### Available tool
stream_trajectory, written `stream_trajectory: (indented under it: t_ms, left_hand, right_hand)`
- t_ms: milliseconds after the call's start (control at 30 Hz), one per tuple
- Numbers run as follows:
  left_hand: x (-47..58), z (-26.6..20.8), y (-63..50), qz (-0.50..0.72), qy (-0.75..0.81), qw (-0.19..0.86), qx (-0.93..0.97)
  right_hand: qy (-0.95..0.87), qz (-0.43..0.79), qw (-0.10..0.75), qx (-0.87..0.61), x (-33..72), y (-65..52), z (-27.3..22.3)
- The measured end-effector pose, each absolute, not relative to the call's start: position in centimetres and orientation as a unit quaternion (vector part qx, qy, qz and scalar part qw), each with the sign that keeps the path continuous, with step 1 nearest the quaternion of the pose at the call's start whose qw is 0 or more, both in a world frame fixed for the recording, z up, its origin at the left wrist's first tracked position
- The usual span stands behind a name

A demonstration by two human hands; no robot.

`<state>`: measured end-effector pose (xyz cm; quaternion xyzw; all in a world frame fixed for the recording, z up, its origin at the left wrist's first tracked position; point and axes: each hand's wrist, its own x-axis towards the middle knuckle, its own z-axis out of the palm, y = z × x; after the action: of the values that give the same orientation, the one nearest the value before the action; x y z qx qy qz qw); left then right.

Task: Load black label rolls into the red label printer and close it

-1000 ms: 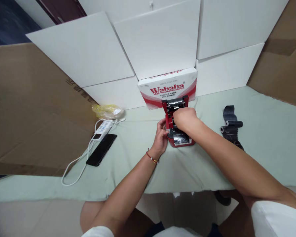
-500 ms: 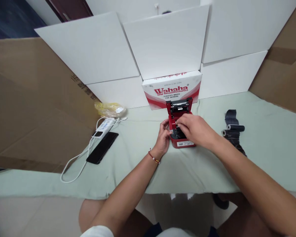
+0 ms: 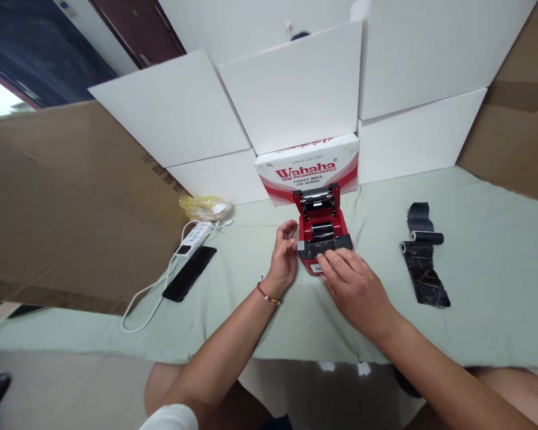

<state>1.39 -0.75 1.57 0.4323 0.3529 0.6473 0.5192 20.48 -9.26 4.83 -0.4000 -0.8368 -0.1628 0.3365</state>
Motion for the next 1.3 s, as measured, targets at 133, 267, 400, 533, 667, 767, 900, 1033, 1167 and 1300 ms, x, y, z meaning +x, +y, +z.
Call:
stream_trajectory:
  t_ms: [133,267,400,533,667,767,900,1033,1167,1300]
  left_hand:
    - [1.0,6.1,2.4,0.651,0.403,0.322,0.557]
    - [1.6,10.8,5.7,0.562,0.418,0.244,0.671]
    - [1.7,11.7,4.3,0.480,0.410,0.187,0.753]
    - [0.5,10.2,0.7,0.448,0.392,0.161,0.787]
    - [-0.3,8.1,-1.1,0.443,0.389,0.197,0.783]
    - [-0.3,6.6,-1.6,0.441,0.403,0.202,0.776]
    - [0.0,5.8,-1.8,0.448,0.409,0.189,0.773]
    - [-0.5,6.1,-0.9,0.447,0.391,0.228,0.771]
    - [-1.2,5.7,0.9,0.465,0.343,0.358,0.733]
    - [-0.8,4.2,1.5,0.531,0.314,0.488,0.618]
  right_hand:
    - [-0.828,-0.167,0.337,-0.415,20.4,-9.9,4.4]
    - [-0.832,-0.162,0.321,-0.422,20.4,-10.1,4.1]
    - [-0.833,-0.147,0.314,-0.430,20.4,-10.2,3.8]
    - [-0.827,-0.142,0.327,-0.434,20.2,-10.3,3.7]
    - [-0.822,-0.143,0.332,-0.439,20.3,-10.3,3.6]
    - [-0.824,-0.157,0.329,-0.433,20.3,-10.3,3.5]
    - [-0.822,-0.176,0.329,-0.429,20.3,-10.1,3.5]
    - [-0.820,-0.166,0.329,-0.437,20.3,-10.1,3.5]
    - [-0.824,-0.155,0.332,-0.432,20.5,-10.2,3.7]
    - [-0.826,-0.144,0.335,-0.431,20.5,-10.4,3.9]
